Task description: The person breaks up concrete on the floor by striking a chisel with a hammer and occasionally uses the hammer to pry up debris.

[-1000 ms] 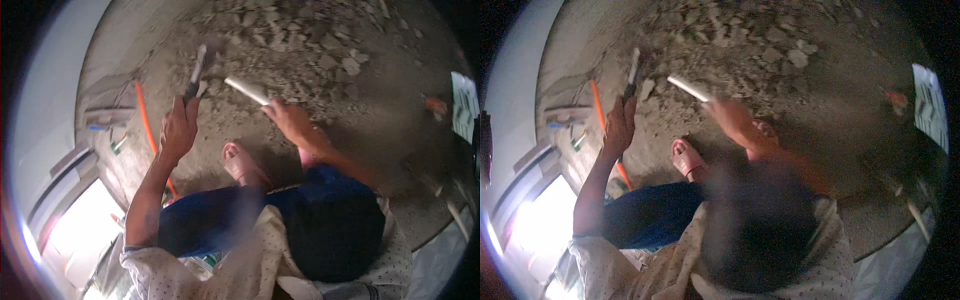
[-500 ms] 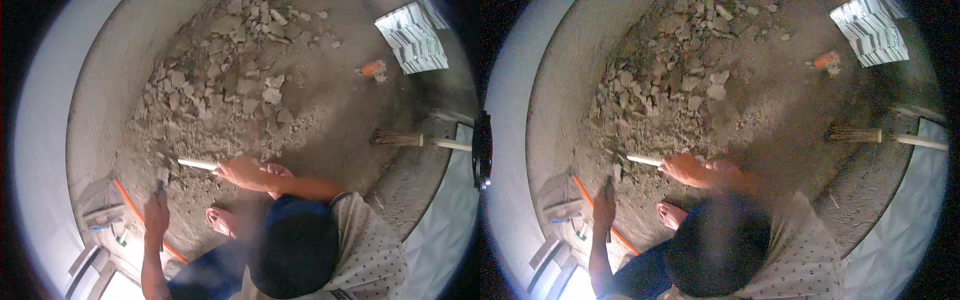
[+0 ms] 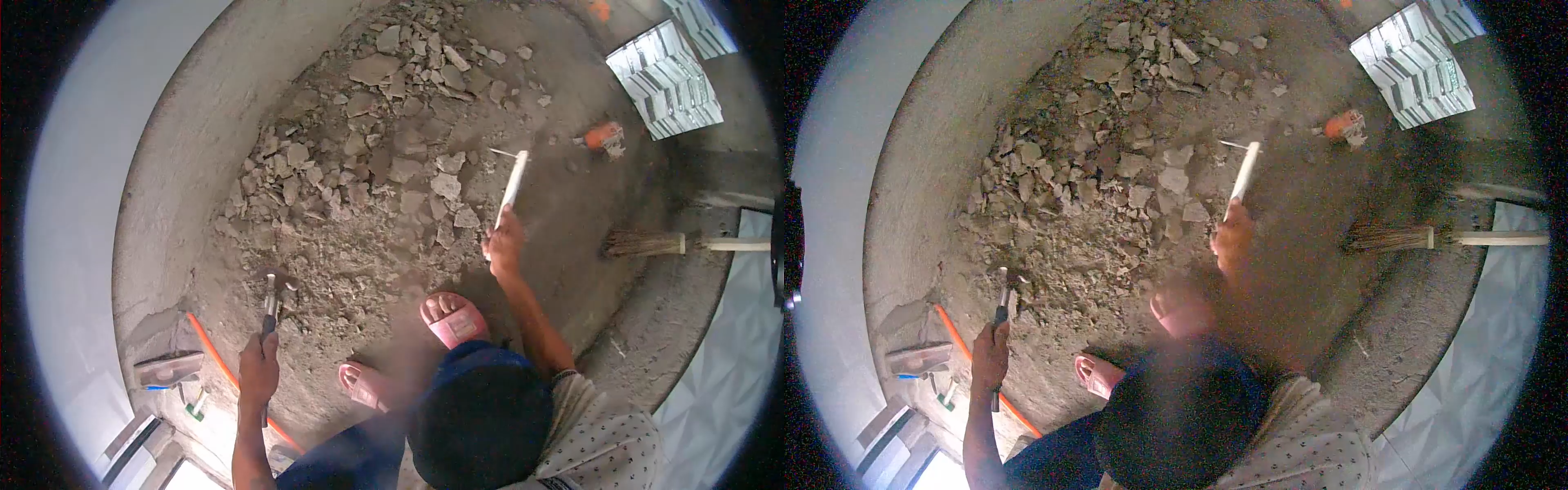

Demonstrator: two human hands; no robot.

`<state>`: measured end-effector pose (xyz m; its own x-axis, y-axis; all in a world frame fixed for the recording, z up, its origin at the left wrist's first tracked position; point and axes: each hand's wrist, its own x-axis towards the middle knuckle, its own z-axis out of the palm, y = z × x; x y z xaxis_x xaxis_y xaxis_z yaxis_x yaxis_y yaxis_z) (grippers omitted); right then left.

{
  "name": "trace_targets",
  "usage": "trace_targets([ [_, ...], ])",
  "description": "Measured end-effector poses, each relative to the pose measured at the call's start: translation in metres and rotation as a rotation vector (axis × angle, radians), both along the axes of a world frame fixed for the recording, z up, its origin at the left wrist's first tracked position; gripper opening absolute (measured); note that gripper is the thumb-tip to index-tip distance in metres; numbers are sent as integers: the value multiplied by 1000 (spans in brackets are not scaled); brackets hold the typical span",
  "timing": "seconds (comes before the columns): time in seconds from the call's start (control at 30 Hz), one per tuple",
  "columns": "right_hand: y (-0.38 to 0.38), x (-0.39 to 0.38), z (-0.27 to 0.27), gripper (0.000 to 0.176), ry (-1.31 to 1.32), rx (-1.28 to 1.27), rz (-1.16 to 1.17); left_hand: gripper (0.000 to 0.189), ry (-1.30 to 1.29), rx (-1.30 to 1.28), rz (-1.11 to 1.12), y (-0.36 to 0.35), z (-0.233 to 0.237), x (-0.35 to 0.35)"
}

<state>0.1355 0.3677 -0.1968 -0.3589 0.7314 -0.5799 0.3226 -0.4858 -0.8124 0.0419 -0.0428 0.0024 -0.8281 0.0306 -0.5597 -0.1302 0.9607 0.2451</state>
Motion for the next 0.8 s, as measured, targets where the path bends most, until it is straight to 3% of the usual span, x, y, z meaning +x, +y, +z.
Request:
trace_targets([
  [0.03, -11, 3, -6, 30, -64, 79, 107, 36, 33, -1, -59, 1, 0, 1],
  [0.1, -48, 6, -65, 31, -151, 1105, 290, 36, 4, 1, -47, 5, 0, 0],
  [0.17, -72, 8, -56, 33, -186, 1362, 502, 35, 3, 25, -46, 11, 0, -3],
  [0.2, -86, 15, -1, 34, -185, 1089, 622, 35, 5, 39, -50, 11, 2, -5],
  [0.27, -92, 11, 25, 37, -217, 770, 637, 35, 36, 46, -61, 13, 7, -6],
  [0.37, -44, -6, -10, 42, -322, 594, 407, 36, 54, 21, -63, 17, 14, -4],
  [0.5, -19, -54, 21, 46, -228, 560, 375, 36, 94, 5, -85, 19, 8, -3],
  [0.6, -41, -69, -7, 45, -93, 807, 512, 36, 37, -19, -97, 22, 8, -3],
  [0.67, -62, -61, 14, 42, -274, 529, 613, 36, -4, -16, -80, 26, 11, -5],
  [0.7, -67, -49, 6, 39, -106, 719, 636, 36, -1, -3, -74, 29, 12, -7],
  [0.8, -63, -32, 39, 41, -159, 496, 741, 36, -5, 9, -75, 35, 15, -9],
])
